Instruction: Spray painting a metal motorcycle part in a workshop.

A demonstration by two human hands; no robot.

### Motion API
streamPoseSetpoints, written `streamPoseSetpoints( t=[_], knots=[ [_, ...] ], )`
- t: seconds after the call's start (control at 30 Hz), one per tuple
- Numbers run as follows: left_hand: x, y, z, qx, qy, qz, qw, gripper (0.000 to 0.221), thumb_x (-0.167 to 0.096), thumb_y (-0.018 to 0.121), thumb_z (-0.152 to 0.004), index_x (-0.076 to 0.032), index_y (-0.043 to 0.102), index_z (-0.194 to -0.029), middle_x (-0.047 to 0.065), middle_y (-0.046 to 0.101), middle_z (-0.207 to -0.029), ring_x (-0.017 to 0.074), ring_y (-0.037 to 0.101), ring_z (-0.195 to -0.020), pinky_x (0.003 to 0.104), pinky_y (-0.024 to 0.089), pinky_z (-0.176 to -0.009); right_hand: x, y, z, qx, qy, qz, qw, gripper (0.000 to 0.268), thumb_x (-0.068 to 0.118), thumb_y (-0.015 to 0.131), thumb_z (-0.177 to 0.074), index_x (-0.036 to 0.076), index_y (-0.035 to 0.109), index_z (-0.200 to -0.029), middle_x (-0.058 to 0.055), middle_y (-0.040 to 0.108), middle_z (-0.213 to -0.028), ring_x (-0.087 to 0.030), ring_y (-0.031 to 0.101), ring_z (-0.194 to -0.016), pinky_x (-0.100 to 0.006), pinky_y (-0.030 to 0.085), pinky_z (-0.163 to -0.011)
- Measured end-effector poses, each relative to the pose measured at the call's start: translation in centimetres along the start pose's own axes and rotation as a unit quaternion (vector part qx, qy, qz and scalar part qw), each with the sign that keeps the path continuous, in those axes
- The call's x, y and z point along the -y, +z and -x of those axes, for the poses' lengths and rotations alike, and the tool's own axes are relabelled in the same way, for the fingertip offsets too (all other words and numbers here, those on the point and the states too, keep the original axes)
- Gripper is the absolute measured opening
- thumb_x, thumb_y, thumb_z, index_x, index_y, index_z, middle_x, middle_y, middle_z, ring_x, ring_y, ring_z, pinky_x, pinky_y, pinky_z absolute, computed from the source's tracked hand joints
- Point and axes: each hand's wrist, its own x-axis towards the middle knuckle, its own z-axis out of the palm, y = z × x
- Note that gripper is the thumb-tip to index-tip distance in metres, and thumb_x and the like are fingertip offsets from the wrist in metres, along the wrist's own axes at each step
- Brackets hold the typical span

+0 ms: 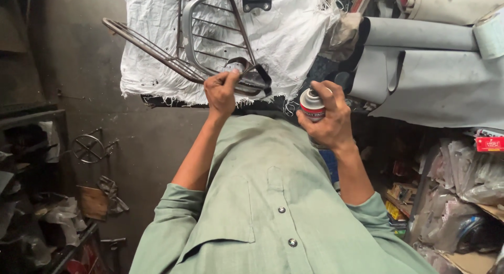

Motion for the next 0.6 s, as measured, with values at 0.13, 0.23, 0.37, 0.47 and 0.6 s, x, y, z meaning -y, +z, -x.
streamPoseSetpoints(
  t=[0.13,0.23,0.37,0.47,0.6],
  knots=[
    [9.3,-1.0,-2.4,-0.001,-0.001,0.194,0.981,0.037,-0.015,0.066,-0.090,-0.003,0.046,-0.060,-0.001,0.039,-0.060,0.0096,0.031,-0.059,0.030,0.024,-0.056,-0.2,0.7,-0.4,0.042,-0.021,0.002,0.999,0.073,0.016,0.087,-0.076,0.018,0.055,-0.141,-0.019,0.058,-0.130,-0.038,0.071,-0.105,-0.045,0.061,-0.086],
    [10.1,-0.6,-3.8,-0.102,-0.114,0.328,0.932,0.017,-0.013,0.060,-0.082,-0.005,0.064,-0.068,0.001,0.061,-0.067,0.0121,0.050,-0.059,0.030,0.038,-0.057,0.4,0.8,-0.6,0.083,-0.037,0.003,0.996,0.071,0.016,0.086,-0.078,0.019,0.055,-0.141,-0.019,0.058,-0.130,-0.037,0.071,-0.101,-0.045,0.062,-0.085],
    [11.7,0.2,-4.9,-0.075,-0.269,0.426,0.861,0.028,-0.021,0.055,-0.087,-0.014,0.048,-0.061,0.002,0.044,-0.051,0.0157,0.037,-0.045,0.032,0.029,-0.044,1.1,1.5,-0.5,0.071,-0.066,-0.013,0.995,0.071,0.016,0.086,-0.077,0.019,0.053,-0.140,-0.018,0.058,-0.130,-0.037,0.071,-0.102,-0.044,0.062,-0.084],
    [11.8,0.7,-5.0,-0.049,-0.320,0.425,0.845,0.041,-0.029,0.053,-0.088,-0.019,0.035,-0.052,-0.001,0.033,-0.046,0.0155,0.028,-0.038,0.032,0.024,-0.037,1.7,2.1,-0.8,0.055,-0.085,-0.006,0.995,0.070,0.016,0.086,-0.077,0.018,0.053,-0.139,-0.018,0.058,-0.130,-0.038,0.071,-0.101,-0.044,0.062,-0.083],
    [8.7,1.7,-4.7,-0.043,-0.372,0.395,0.839,0.045,-0.034,0.047,-0.090,-0.020,0.032,-0.051,-0.001,0.030,-0.046,0.0173,0.027,-0.040,0.035,0.030,-0.039,2.0,2.2,-1.5,0.055,-0.063,-0.007,0.996,0.070,0.016,0.086,-0.077,0.018,0.053,-0.138,-0.018,0.058,-0.131,-0.038,0.072,-0.100,-0.044,0.063,-0.083]
  ],
)
